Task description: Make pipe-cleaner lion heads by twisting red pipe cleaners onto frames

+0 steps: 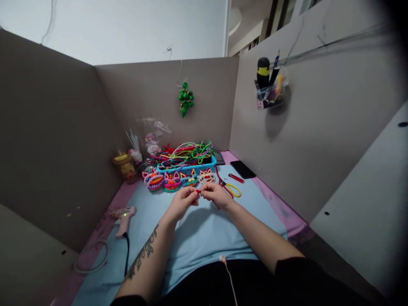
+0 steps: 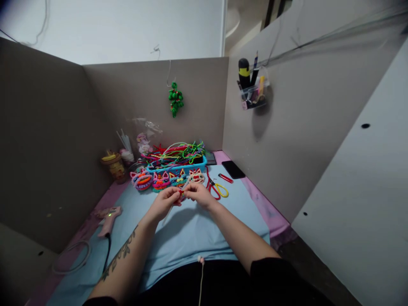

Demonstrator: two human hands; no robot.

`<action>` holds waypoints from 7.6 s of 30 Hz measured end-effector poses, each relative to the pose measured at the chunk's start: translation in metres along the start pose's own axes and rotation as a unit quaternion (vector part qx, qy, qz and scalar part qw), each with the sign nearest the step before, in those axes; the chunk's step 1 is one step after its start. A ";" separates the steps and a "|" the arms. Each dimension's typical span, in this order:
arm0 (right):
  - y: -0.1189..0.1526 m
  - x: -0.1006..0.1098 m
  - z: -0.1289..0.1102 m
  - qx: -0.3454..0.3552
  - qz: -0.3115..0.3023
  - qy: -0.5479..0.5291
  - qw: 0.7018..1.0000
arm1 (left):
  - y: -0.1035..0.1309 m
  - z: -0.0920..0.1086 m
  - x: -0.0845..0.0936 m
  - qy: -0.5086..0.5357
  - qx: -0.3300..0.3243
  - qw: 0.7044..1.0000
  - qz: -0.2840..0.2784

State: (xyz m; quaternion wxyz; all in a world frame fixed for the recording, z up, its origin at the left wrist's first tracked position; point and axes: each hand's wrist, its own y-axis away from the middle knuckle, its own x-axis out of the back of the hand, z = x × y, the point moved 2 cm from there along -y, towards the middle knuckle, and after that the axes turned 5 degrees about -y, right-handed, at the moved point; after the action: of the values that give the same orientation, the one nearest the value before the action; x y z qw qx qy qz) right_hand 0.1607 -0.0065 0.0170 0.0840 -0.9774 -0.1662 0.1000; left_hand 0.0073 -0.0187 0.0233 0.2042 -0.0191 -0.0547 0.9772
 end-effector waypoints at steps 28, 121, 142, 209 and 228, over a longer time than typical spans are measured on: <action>-0.002 0.005 0.017 0.036 0.081 -0.044 0.995 | -0.001 -0.005 0.002 -0.050 0.015 0.997 0.056; 0.004 0.019 0.008 0.090 0.073 -0.177 0.977 | 0.008 -0.004 -0.015 0.010 0.120 0.988 -0.092; 0.003 0.030 0.009 0.093 0.079 -0.130 0.984 | 0.001 -0.007 -0.011 -0.130 0.022 0.989 0.071; 0.001 0.027 0.013 0.070 0.116 -0.197 0.971 | -0.002 -0.018 -0.016 -0.053 0.034 0.998 0.023; 0.002 0.025 0.018 0.130 0.178 -0.147 0.964 | -0.002 -0.016 -0.015 -0.105 0.027 0.994 0.001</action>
State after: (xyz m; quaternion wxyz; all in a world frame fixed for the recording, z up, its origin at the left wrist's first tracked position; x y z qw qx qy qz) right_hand 0.1805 0.0031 -0.0047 0.1654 -0.9464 0.0148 0.2769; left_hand 0.0229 -0.0218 0.0075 0.1971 0.0894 -0.0492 0.9751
